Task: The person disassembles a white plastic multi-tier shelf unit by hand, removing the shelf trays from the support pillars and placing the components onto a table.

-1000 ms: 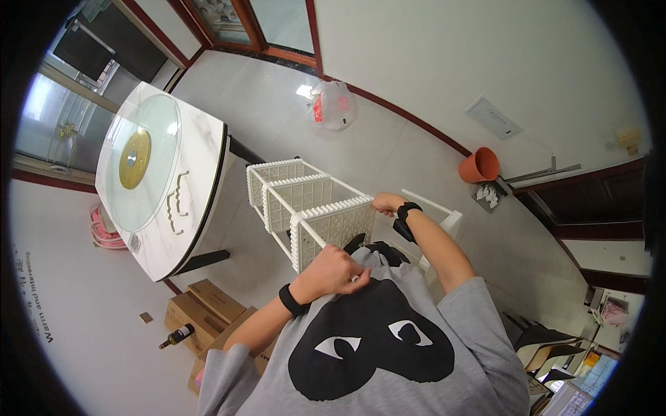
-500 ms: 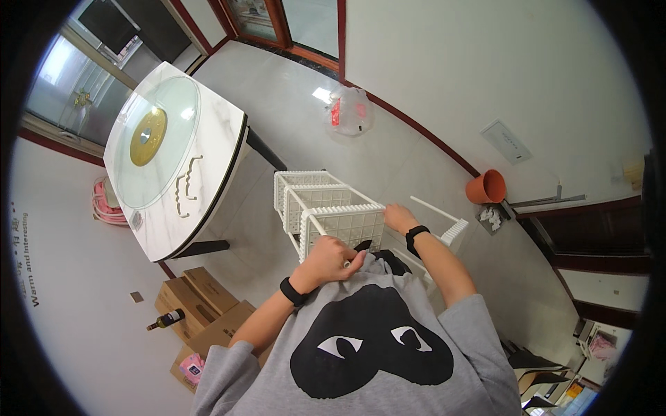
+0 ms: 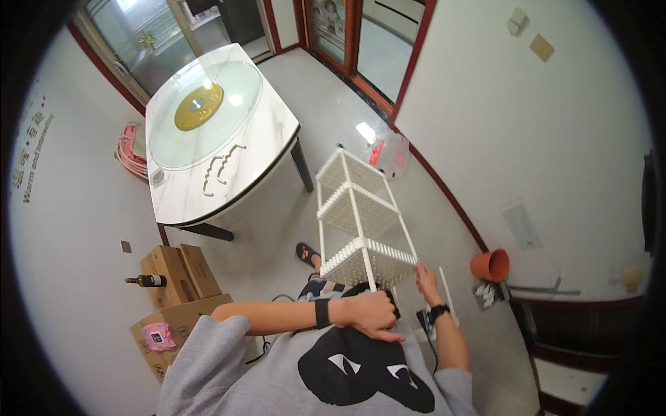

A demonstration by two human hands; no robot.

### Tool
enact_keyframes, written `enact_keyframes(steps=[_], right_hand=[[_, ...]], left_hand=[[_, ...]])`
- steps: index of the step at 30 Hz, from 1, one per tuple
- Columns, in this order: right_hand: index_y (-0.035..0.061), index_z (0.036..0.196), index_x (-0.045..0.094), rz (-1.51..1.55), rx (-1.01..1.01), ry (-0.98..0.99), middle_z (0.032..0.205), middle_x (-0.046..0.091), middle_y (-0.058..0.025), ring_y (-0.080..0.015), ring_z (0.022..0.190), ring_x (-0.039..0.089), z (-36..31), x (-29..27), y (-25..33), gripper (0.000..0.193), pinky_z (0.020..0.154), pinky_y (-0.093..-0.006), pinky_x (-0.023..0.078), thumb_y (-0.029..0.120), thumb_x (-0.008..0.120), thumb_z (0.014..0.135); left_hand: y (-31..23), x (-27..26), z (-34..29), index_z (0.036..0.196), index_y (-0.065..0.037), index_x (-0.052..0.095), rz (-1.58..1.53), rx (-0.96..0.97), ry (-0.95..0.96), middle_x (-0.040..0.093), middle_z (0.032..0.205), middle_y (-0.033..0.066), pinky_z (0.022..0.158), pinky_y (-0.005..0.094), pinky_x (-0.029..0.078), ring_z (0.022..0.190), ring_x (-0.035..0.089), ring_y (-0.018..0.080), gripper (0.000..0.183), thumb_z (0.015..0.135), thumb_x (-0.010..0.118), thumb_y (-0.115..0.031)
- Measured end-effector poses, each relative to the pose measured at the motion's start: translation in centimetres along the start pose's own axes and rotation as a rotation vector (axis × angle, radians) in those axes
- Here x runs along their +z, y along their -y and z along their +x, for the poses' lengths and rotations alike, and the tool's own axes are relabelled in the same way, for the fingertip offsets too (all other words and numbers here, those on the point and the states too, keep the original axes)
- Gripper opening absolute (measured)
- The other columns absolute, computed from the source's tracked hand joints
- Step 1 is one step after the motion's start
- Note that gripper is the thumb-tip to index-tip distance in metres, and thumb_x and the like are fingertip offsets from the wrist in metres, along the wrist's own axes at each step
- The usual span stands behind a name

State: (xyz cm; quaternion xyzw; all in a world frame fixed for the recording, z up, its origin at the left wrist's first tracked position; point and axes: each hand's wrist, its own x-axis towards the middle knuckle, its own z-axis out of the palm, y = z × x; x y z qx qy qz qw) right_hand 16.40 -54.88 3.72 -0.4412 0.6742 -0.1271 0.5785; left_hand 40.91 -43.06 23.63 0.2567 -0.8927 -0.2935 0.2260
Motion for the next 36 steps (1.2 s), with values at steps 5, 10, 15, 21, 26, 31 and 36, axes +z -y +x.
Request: enact_keyframes(steps=[5,10,15,21,26,31,36], right_hand=[[0.0115,0.068,0.048,0.157,-0.159,-0.181,0.053,0.04,0.0047,-0.0062,0.04,0.034,-1.5,-1.3,-1.2,0.048,0.036,-0.0246,0.024,0.05,0.053,0.098],[0.0109,0.071,0.045,0.161,-0.221,-0.261,0.054,0.037,0.0048,-0.0056,0.039,0.031,-2.2,-2.4,6.1,0.048,0.035,-0.0241,0.023,0.049,0.049,0.1],[0.0089,0.074,0.049,0.281,-0.479,-0.221,0.057,0.039,0.0045,-0.0041,0.044,0.034,-0.7,0.4,16.9,0.04,0.037,-0.0225,0.026,0.038,0.051,0.102],[0.0078,0.076,0.05,0.298,-0.664,-0.119,0.057,0.038,0.0055,-0.0031,0.045,0.034,-2.3,11.6,31.2,0.036,0.038,-0.021,0.026,0.035,0.057,0.099],[0.0027,0.084,0.056,0.24,-0.642,0.174,0.057,0.041,0.0038,-0.0035,0.044,0.033,-3.3,21.5,39.8,0.036,0.04,-0.0213,0.025,0.036,0.06,0.097],[0.0035,0.082,0.058,0.197,-0.596,0.385,0.061,0.044,0.0036,-0.0027,0.048,0.035,-4.1,28.8,47.2,0.029,0.042,-0.0198,0.026,0.028,0.06,0.097],[0.0043,0.08,0.056,0.086,-0.658,0.473,0.061,0.045,0.0038,-0.0022,0.047,0.036,1.6,34.2,52.9,0.028,0.041,-0.02,0.026,0.026,0.06,0.097]], left_hand=[[0.6,0.0,-1.5,0.045,-0.004,0.056,-0.013,0.066,-0.01,0.05,0.045,0.016,0.045,0.0464,0.042,0.046,0.054,0.0386,0.067,0.094,0.049,-0.049],[2.1,-0.5,-3.8,0.045,-0.005,0.055,0.085,0.035,-0.034,0.051,0.046,0.0139,0.049,0.0426,0.042,0.048,0.055,0.0365,0.066,0.095,0.049,-0.047],[6.8,-3.2,-8.0,0.042,-0.007,0.051,0.26,-0.064,-0.151,0.05,0.044,0.0125,0.053,0.04,0.042,0.045,0.053,0.033,0.068,0.097,0.048,-0.048],[14.8,-7.0,-16.4,0.044,-0.008,0.053,0.556,-0.373,-0.047,0.052,0.045,0.0097,0.066,0.0353,0.044,0.046,0.054,0.03,0.065,0.098,0.046,-0.044],[21.1,-8.5,-21.9,0.048,-0.01,0.055,0.578,-0.598,-0.155,0.057,0.049,0.0071,0.068,0.0346,0.045,0.049,0.057,0.0268,0.056,0.096,0.048,-0.039],[26.0,-10.4,-24.3,0.051,-0.009,0.056,0.591,-0.734,-0.242,0.059,0.052,0.0086,0.058,0.0391,0.045,0.052,0.06,0.0278,0.044,0.089,0.054,-0.032],[31.3,-14.8,-24.6,0.052,-0.01,0.057,0.529,-0.873,-0.34,0.06,0.054,0.0097,0.058,0.041,0.046,0.054,0.06,0.0297,0.041,0.087,0.055,-0.032]])
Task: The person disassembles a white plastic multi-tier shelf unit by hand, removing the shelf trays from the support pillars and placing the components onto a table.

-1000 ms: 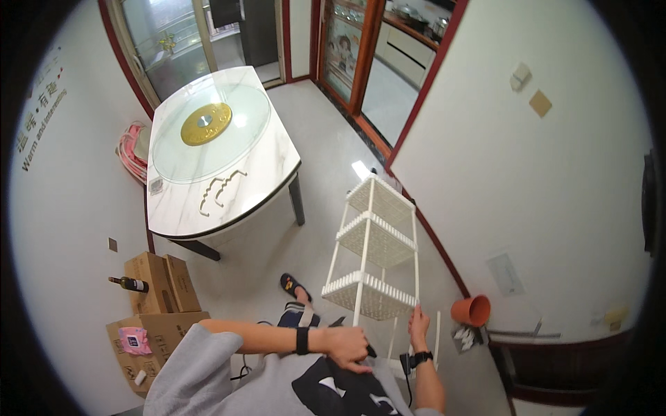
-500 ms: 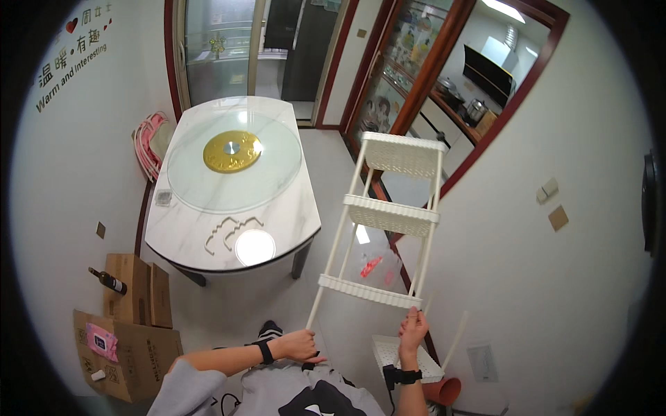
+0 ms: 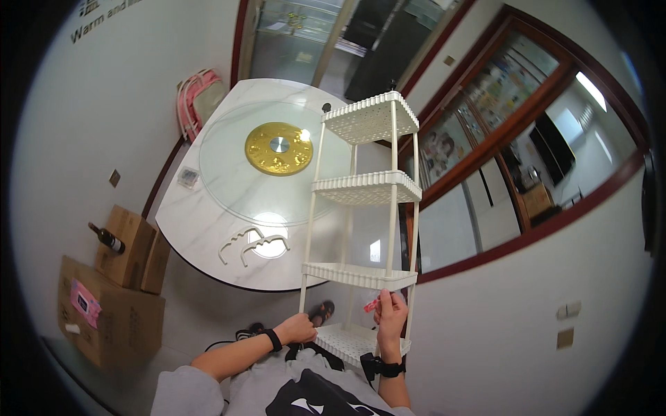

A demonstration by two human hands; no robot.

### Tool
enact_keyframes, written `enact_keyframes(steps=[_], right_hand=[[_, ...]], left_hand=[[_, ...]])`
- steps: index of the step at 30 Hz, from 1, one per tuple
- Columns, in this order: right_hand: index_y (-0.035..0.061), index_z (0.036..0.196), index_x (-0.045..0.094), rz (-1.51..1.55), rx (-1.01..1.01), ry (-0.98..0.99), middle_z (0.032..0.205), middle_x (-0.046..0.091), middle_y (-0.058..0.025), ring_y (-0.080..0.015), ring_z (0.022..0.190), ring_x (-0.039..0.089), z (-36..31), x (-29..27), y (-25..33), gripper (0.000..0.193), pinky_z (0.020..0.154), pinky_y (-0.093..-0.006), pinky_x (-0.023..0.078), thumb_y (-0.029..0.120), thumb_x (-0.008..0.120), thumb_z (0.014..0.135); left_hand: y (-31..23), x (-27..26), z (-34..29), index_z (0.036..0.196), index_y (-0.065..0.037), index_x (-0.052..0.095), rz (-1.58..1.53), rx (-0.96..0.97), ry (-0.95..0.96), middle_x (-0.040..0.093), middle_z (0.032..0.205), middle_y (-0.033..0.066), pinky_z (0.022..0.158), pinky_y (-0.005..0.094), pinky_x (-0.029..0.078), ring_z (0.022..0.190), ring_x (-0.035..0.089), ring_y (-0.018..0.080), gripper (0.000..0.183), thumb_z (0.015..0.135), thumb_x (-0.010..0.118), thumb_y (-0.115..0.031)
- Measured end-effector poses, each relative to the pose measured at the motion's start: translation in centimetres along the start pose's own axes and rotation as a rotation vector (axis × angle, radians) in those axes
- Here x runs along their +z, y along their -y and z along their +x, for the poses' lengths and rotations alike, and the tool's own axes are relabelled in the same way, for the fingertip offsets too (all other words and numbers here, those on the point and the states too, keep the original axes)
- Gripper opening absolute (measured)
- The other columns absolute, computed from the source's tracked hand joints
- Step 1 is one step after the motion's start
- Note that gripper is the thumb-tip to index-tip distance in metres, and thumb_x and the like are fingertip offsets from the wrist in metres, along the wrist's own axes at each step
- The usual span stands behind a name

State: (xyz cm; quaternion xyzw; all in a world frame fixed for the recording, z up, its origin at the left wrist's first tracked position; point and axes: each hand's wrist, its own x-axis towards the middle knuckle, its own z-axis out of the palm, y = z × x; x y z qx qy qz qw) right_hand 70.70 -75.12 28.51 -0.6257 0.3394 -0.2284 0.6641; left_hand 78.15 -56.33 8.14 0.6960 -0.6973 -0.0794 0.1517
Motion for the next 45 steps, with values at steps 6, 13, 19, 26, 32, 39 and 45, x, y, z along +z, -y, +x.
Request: enact_keyframes(steps=[6,13,19,26,32,39,45], right_hand=[[0.0045,0.081,0.058,-0.115,-0.014,0.182,0.061,0.045,0.0065,-0.0006,0.047,0.034,11.5,1.7,4.6,0.026,0.041,-0.0199,0.024,0.025,0.061,0.097],[0.0017,0.081,0.061,-0.313,-0.058,0.318,0.061,0.045,0.0068,-0.0011,0.052,0.035,25.2,0.5,4.6,0.03,0.045,-0.0202,0.024,0.026,0.06,0.098],[-0.0005,0.09,0.065,-0.345,0.016,0.452,0.062,0.047,0.0054,-0.0012,0.049,0.036,32.7,1.6,4.5,0.032,0.043,-0.0195,0.024,0.03,0.059,0.098],[0.0012,0.092,0.063,-0.403,0.126,0.615,0.059,0.042,0.0045,-0.0029,0.044,0.031,38.4,2.6,4.5,0.036,0.04,-0.0205,0.021,0.036,0.056,0.099],[0.0045,0.086,0.055,-0.509,0.247,0.83,0.063,0.046,0.0013,-0.0065,0.048,0.043,41.2,3.8,4.7,0.036,0.043,-0.0222,0.033,0.037,0.051,0.101],[0.0038,0.107,0.052,-0.433,0.536,1.064,0.068,0.04,0.0028,-0.0077,0.056,0.039,43.0,6.2,4.4,0.034,0.05,-0.0222,0.033,0.038,0.049,0.102],[0.0079,0.094,0.054,-0.475,0.407,1.024,0.064,0.039,0.0064,-0.0043,0.054,0.037,43.8,7.8,2.3,0.036,0.047,-0.0211,0.03,0.043,0.049,0.102]], left_hand=[[5.6,1.0,10.4,0.056,-0.011,0.061,-0.003,-0.092,-0.195,0.061,0.056,0.0098,0.058,0.0438,0.047,0.054,0.06,0.0308,0.035,0.085,0.055,-0.03],[9.7,3.1,22.5,0.059,-0.011,0.063,-0.161,-0.307,-0.297,0.064,0.059,0.011,0.056,0.0473,0.049,0.057,0.064,0.0327,0.034,0.086,0.055,-0.03],[12.6,4.6,30.4,0.056,-0.007,0.062,-0.221,-0.468,-0.262,0.062,0.056,0.0124,0.063,0.0448,0.051,0.054,0.061,0.0346,0.045,0.092,0.051,-0.032],[15.4,5.7,34.9,0.061,-0.009,0.064,-0.221,-0.529,-0.349,0.064,0.061,0.0113,0.07,0.0411,0.049,0.061,0.063,0.0309,0.039,0.092,0.052,-0.03],[16.5,7.6,37.8,0.072,-0.013,0.068,-0.3,-0.623,-0.267,0.068,0.07,0.008,0.073,0.0403,0.047,0.067,0.065,0.0291,0.029,0.091,0.052,-0.029],[18.9,8.5,38.5,0.086,-0.016,0.07,-0.186,-0.711,-0.146,0.068,0.086,0.0032,0.079,0.0387,0.048,0.088,0.065,0.0262,0.013,0.081,0.061,-0.024],[16.5,2.9,35.9,0.1,-0.009,0.062,-0.183,-0.765,-0.522,0.063,0.092,0.0081,0.077,0.041,0.048,0.084,0.064,0.028,0.024,0.081,0.062,-0.024]])
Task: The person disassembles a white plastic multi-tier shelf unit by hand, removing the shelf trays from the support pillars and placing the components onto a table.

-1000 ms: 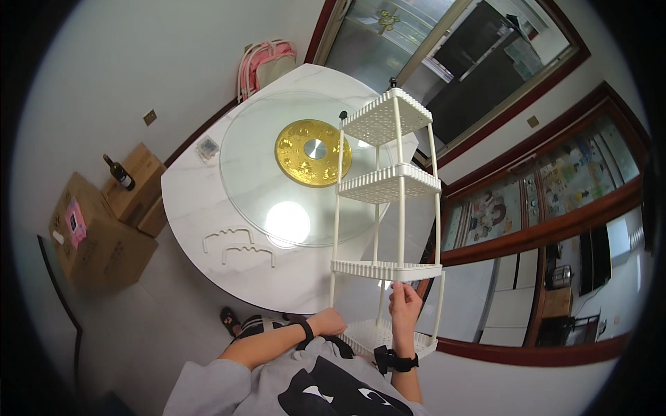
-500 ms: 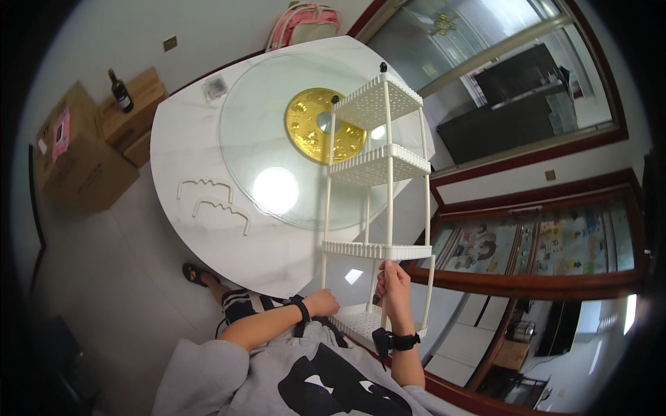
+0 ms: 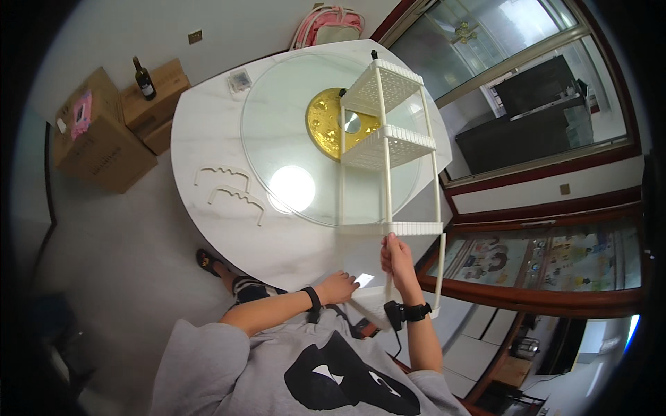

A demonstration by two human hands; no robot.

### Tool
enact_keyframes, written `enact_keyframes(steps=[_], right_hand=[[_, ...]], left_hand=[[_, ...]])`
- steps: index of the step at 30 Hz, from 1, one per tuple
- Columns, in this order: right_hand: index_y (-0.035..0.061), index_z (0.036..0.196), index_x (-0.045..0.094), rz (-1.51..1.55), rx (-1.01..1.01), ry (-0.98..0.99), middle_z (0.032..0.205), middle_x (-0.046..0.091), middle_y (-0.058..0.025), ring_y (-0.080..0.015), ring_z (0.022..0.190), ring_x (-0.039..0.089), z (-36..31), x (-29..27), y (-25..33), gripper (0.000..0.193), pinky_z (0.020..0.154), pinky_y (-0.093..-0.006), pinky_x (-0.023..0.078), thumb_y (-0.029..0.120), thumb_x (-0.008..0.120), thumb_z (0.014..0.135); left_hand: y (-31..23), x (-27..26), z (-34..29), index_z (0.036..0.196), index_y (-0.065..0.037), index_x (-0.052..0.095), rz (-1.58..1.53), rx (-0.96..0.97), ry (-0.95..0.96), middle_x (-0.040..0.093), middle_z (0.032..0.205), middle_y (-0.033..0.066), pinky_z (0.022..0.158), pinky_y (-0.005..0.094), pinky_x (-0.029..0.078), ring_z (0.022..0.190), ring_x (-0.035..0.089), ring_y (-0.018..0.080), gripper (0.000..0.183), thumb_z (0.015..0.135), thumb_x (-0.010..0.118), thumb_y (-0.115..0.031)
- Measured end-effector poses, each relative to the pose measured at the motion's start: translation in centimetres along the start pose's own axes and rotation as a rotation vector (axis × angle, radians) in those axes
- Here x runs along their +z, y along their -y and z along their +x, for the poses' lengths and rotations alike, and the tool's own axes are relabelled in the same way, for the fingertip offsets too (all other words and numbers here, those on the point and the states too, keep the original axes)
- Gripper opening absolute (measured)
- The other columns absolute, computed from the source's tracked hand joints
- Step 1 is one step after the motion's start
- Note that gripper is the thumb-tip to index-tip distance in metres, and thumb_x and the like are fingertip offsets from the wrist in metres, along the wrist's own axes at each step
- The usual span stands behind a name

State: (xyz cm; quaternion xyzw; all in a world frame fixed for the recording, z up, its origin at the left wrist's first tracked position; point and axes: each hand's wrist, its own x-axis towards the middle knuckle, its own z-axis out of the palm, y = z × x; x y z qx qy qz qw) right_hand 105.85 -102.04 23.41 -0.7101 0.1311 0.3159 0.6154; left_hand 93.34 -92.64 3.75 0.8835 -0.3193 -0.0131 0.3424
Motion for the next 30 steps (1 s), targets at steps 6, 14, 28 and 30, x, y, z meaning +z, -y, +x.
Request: enact_keyframes(steps=[6,14,28,30], right_hand=[[0.003,0.089,0.061,-0.391,-0.365,-0.213,0.066,0.057,0.0,-0.0075,0.054,0.049,4.8,-4.2,0.2,0.036,0.048,-0.0237,0.039,0.035,0.049,0.101],[-0.0007,0.097,0.063,-0.709,-0.662,-0.701,0.078,0.067,-0.0213,-0.0407,0.073,0.065,6.6,-4.3,0.6,0.033,0.069,-0.0481,0.05,0.029,0.049,0.097],[0.0028,0.088,0.057,-0.947,-0.557,-0.753,0.071,0.066,-0.0203,-0.0398,0.067,0.065,6.9,-3.1,1.1,0.032,0.062,-0.0529,0.049,0.031,0.046,0.099],[0.0015,0.088,0.059,-0.969,-0.565,-0.776,0.069,0.066,-0.02,-0.0385,0.066,0.066,6.9,-2.9,1.1,0.033,0.06,-0.0506,0.05,0.03,0.047,0.098]], left_hand=[[-1.5,-11.3,-3.0,0.104,-0.007,0.059,-0.313,-0.106,0.275,0.061,0.099,0.013,0.073,0.045,0.05,0.082,0.062,0.0354,0.019,0.092,0.053,-0.02],[5.9,-15.1,-14.7,0.116,-0.004,0.057,-0.319,-0.717,-0.199,0.051,0.118,0.0171,0.078,0.035,0.052,0.093,0.06,0.0279,0.026,0.091,0.055,-0.009],[12.4,-17.8,-14.3,0.105,-0.003,0.062,-0.17,-0.566,-0.161,0.058,0.103,0.017,0.076,0.0371,0.049,0.09,0.06,0.0298,0.022,0.087,0.05,-0.005],[11.9,-17.2,-12.7,0.103,-0.002,0.063,-0.181,-0.554,-0.155,0.062,0.101,0.0179,0.076,0.0374,0.05,0.09,0.063,0.0307,0.021,0.088,0.05,-0.005]])
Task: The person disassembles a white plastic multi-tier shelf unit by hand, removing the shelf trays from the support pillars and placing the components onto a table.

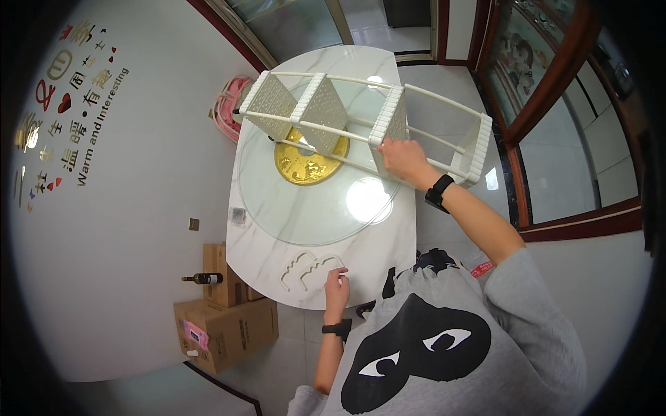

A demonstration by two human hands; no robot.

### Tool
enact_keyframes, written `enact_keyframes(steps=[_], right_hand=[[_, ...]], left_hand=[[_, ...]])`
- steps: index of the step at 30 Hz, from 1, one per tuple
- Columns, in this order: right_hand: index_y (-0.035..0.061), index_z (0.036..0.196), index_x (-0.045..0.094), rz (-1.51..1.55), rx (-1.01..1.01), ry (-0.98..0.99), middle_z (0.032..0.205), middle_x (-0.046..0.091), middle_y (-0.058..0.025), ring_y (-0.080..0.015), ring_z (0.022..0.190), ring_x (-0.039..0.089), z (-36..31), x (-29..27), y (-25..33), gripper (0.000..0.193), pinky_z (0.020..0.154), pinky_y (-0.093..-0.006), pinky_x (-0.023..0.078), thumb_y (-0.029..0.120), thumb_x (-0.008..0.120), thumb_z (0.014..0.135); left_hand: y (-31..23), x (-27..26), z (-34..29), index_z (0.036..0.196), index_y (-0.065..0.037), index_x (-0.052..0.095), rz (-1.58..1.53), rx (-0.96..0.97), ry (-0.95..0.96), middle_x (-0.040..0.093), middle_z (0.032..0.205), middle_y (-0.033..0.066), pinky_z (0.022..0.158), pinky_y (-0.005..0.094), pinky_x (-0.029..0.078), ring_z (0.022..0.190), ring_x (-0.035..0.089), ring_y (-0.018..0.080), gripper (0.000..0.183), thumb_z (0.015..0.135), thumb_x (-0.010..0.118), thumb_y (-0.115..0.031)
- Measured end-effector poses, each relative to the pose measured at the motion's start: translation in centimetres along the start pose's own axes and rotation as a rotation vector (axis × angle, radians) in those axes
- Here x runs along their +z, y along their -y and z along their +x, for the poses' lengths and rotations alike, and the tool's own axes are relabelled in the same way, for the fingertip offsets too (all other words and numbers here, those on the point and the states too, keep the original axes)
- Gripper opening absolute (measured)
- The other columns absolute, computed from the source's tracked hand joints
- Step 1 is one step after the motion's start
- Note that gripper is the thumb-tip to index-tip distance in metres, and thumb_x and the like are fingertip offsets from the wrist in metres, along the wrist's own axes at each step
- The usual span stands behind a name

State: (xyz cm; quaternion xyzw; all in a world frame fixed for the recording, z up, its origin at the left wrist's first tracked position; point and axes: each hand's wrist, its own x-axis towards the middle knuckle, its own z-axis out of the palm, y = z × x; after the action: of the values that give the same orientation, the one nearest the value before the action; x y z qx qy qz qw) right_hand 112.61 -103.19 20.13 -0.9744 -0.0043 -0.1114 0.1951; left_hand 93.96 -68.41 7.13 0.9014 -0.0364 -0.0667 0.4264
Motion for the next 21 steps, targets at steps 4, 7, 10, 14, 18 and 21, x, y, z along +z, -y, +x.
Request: enact_keyframes(steps=[4,7,10,14,18,21], right_hand=[[-0.0004,0.09,0.063,-0.054,-0.029,0.058,0.07,0.066,-0.0201,-0.0383,0.066,0.067,0.2,-1.5,1.4,0.034,0.06,-0.0478,0.052,0.029,0.048,0.098],[-0.0018,0.093,0.065,-0.014,0.002,-0.018,0.073,0.067,-0.0205,-0.039,0.067,0.067,0.7,0.0,0.9,0.034,0.061,-0.0475,0.052,0.028,0.05,0.098],[-0.001,0.09,0.064,-0.021,0.081,-0.136,0.073,0.067,-0.0198,-0.0382,0.068,0.067,1.0,2.4,0.6,0.035,0.061,-0.0469,0.052,0.03,0.051,0.098],[-0.0004,0.087,0.063,-0.01,0.068,-0.079,0.072,0.067,-0.0191,-0.0367,0.067,0.068,1.2,1.7,0.9,0.037,0.061,-0.0464,0.052,0.032,0.051,0.099],[0.0002,0.084,0.063,-0.031,0.031,-0.023,0.07,0.067,-0.0183,-0.0347,0.067,0.068,1.3,0.9,1.2,0.043,0.061,-0.0457,0.053,0.038,0.049,0.099],[0.0007,0.081,0.065,-0.05,0.03,-0.014,0.069,0.067,-0.0182,-0.0346,0.065,0.067,1.3,1.1,0.8,0.049,0.06,-0.0456,0.054,0.042,0.046,0.1]], left_hand=[[-1.2,2.1,0.2,0.099,0.0,0.066,-0.081,0.0,0.036,0.07,0.093,0.0165,0.077,0.0356,0.051,0.088,0.068,0.028,0.019,0.091,0.051,-0.008],[-1.3,3.6,-0.3,0.1,0.0,0.066,-0.09,0.014,0.083,0.071,0.092,0.0146,0.077,0.0342,0.051,0.087,0.068,0.0262,0.019,0.092,0.052,-0.01],[-1.2,4.0,-1.1,0.093,-0.002,0.065,-0.046,0.116,0.016,0.067,0.089,0.0163,0.076,0.0415,0.051,0.084,0.065,0.0352,0.013,0.089,0.054,-0.006],[-0.6,3.5,-1.9,0.094,-0.001,0.065,-0.081,0.083,-0.074,0.067,0.091,0.0173,0.077,0.0424,0.05,0.085,0.065,0.0355,0.013,0.089,0.054,-0.005],[0.7,2.9,-2.4,0.095,0.0,0.064,-0.055,0.046,-0.11,0.067,0.092,0.0174,0.076,0.0415,0.051,0.084,0.065,0.0351,0.013,0.09,0.054,-0.005],[1.1,2.7,-2.9,0.096,0.001,0.065,-0.049,0.036,-0.097,0.067,0.092,0.0173,0.075,0.0404,0.051,0.084,0.066,0.0339,0.014,0.09,0.054,-0.006]])
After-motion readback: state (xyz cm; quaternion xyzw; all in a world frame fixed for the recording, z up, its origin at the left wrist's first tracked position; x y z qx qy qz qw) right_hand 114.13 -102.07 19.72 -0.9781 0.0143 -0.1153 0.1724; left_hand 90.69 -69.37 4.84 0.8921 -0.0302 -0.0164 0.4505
